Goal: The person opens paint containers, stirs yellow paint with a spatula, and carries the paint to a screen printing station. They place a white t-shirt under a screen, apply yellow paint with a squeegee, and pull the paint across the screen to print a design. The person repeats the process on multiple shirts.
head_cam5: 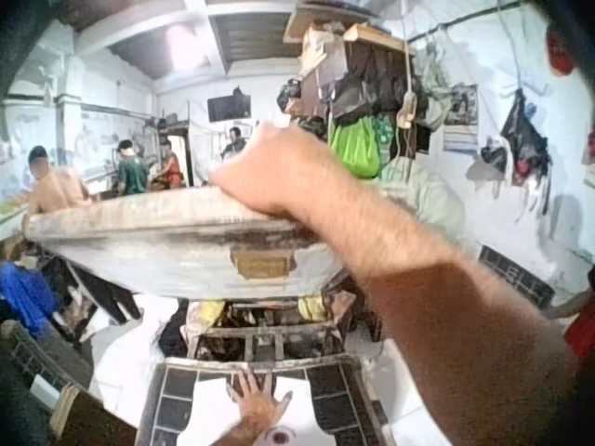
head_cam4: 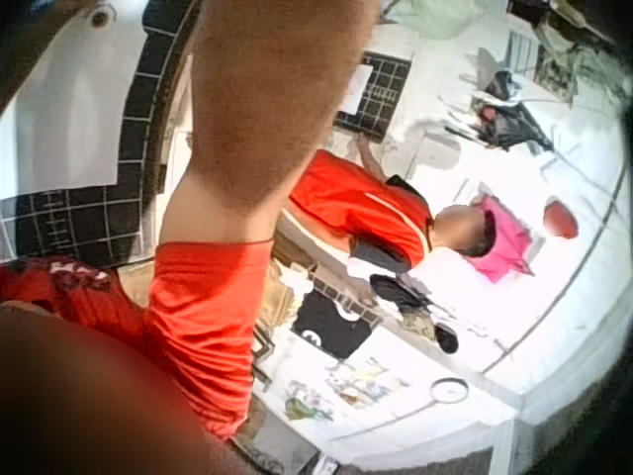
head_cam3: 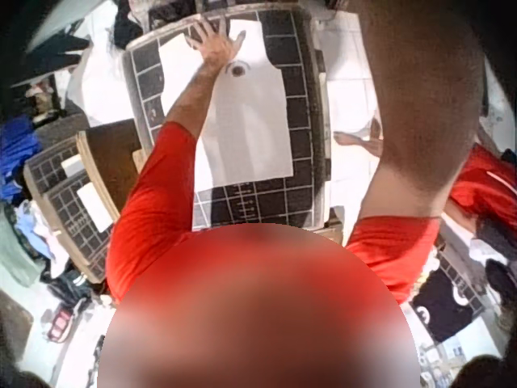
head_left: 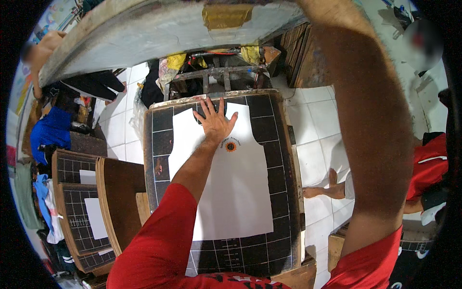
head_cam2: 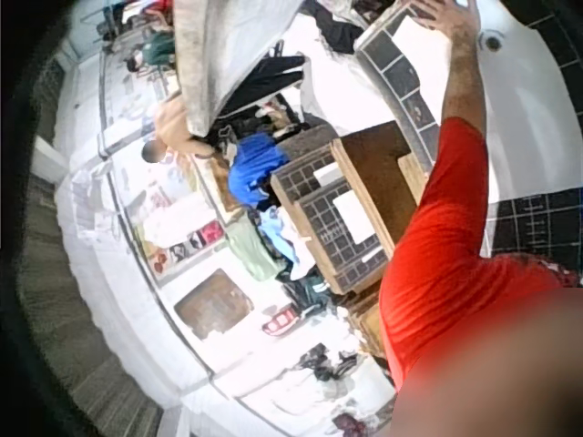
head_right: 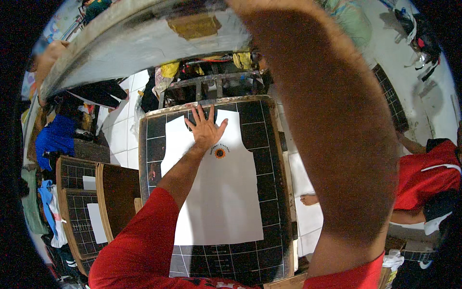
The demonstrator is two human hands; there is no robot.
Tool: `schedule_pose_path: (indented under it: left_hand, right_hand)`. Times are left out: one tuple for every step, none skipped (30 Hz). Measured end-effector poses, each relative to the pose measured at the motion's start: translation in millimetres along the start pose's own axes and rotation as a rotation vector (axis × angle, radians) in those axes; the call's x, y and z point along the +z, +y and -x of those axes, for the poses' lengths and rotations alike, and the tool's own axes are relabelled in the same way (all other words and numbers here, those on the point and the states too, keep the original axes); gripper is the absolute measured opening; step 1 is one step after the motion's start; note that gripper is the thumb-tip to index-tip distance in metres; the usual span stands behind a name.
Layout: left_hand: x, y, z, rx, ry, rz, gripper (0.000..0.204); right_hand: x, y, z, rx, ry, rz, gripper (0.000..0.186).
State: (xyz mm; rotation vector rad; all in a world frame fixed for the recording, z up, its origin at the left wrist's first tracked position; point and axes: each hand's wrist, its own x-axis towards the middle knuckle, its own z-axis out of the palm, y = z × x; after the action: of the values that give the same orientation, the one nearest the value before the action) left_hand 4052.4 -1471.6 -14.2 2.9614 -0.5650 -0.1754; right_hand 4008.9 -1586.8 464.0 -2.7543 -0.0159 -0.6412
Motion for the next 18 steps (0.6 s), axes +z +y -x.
schedule_pose_path:
  left_hand:
    - [-1,0,0,0.001,0.006,-0.015,0.096]
    - [-1,0,0,0.003,0.018,-0.012,0.096]
    - [-2,0,-1,0.004,0.023,-0.019,0.095]
    - [-2,1,-1,0.004,0.012,-0.026,0.095]
    - [-1,1,-1,-0.004,0.032,-0.025,0.095]
    - [1,1,-1,-0.008,0.037,-0.024,0.095]
    - [5,1,-1,-0.005,0.071,-0.037,0.095]
    - [9,1,-2,-0.010,0.094,-0.059,0.094]
    - [13,-2,-3,-0.025,0.083,-0.012,0.092]
    - [18,-4,-8,-0.004,0.140,0.008,0.090]
    - [22,-7,-11,0.028,0.207,0.105,0.088]
    - [25,-13,-15,0.017,0.255,0.167,0.086]
    - [27,-20,-19,0.066,0.357,0.361,0.087]
    - [28,-28,-21,0.052,0.368,0.506,0.087]
    - [26,-36,-23,0.100,0.432,0.623,0.088]
    - [25,-41,-22,0.076,0.411,0.748,0.089]
    - [25,-45,-15,0.178,0.441,0.723,0.088]
    - [20,-49,-8,0.226,0.429,0.722,0.088]
  right_hand:
    - [3,-1,-6,0.000,0.017,0.021,0.056]
    - [7,-2,-14,-0.046,0.088,0.083,0.058]
    - [8,-2,-19,-0.088,0.160,0.146,0.060]
    - [10,-1,-23,-0.095,0.161,0.145,0.062]
    - [10,0,-24,-0.104,0.162,0.145,0.064]
    - [9,1,-25,-0.110,0.165,0.147,0.067]
    - [8,2,-24,-0.105,0.130,0.123,0.066]
    - [3,4,-19,-0.099,0.095,0.099,0.065]
    - [8,-1,-21,-0.075,0.088,0.102,0.065]
    - [11,-4,-20,-0.023,0.088,0.118,0.065]
    - [10,-5,-15,0.037,0.089,0.141,0.064]
    - [6,-6,-10,0.073,0.088,0.155,0.064]
    - [3,-7,-3,0.098,0.076,0.113,0.064]
    - [3,-9,6,0.119,0.063,0.063,0.064]
    - [9,-4,25,-0.024,0.211,0.055,0.062]
    - [12,-7,36,-0.048,0.240,0.052,0.060]
    - [14,-10,47,-0.071,0.268,0.051,0.059]
    - [10,-16,47,0.017,0.186,0.050,0.057]
